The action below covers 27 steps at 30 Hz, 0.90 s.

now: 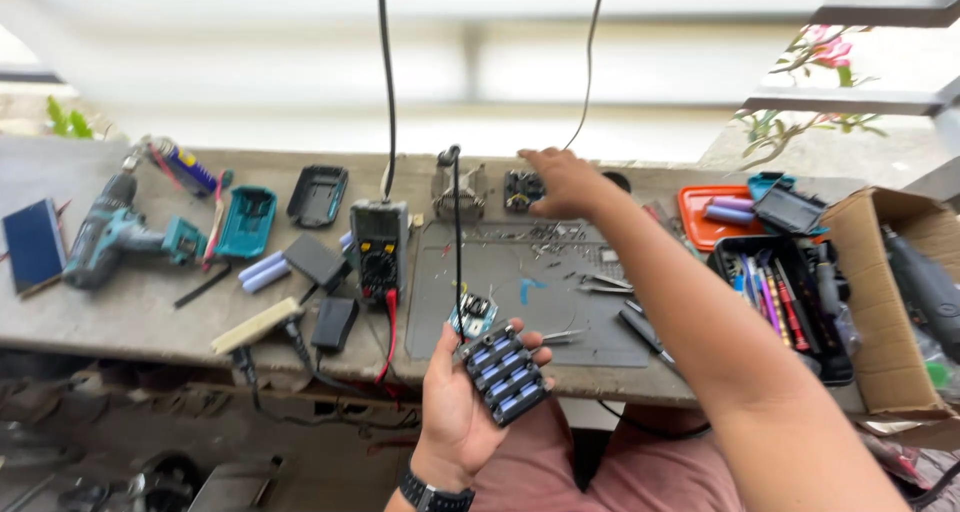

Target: Soldering wires to a circuit board and inspecting electronic components at a repair bench.

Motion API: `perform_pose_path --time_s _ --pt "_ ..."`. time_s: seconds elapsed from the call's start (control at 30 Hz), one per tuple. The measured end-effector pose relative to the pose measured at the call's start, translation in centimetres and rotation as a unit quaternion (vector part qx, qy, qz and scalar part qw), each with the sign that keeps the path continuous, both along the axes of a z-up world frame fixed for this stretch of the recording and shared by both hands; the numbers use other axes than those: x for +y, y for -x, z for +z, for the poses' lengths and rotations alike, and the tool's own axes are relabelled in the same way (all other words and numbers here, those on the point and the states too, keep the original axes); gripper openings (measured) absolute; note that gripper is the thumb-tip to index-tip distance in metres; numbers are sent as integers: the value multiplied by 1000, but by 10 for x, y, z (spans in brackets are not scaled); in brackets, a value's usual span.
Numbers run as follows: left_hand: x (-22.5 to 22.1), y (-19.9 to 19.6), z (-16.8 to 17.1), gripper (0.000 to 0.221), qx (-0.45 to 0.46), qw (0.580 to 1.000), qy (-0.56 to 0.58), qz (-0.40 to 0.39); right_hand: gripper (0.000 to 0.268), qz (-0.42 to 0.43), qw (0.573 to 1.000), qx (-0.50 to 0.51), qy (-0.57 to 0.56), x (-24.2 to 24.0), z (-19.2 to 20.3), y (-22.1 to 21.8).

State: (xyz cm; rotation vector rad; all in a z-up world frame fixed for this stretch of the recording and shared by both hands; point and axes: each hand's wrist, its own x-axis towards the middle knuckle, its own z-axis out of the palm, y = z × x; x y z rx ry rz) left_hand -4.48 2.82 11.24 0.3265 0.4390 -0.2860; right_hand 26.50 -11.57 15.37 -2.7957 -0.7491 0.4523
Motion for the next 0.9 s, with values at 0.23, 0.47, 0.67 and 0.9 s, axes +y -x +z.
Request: perform_pose_path --time_s 0.23,0.47,0.67,0.9 --pt "-6 -22 -11 88 -9 1000 -3 -13 100 20 1000 -12 17 -6 -36 -30" --pt "-6 -27 -17 85 -30 999 25 -13 97 -22 991 -24 -129 -19 -9 1" --pt "-4 -34 -22 91 -44 998 34 8 55 -140 729 237 -626 -57 -8 92" --pt "-14 -47 -30 79 -38 999 20 12 41 -283 529 316 -735 -104 -66 164"
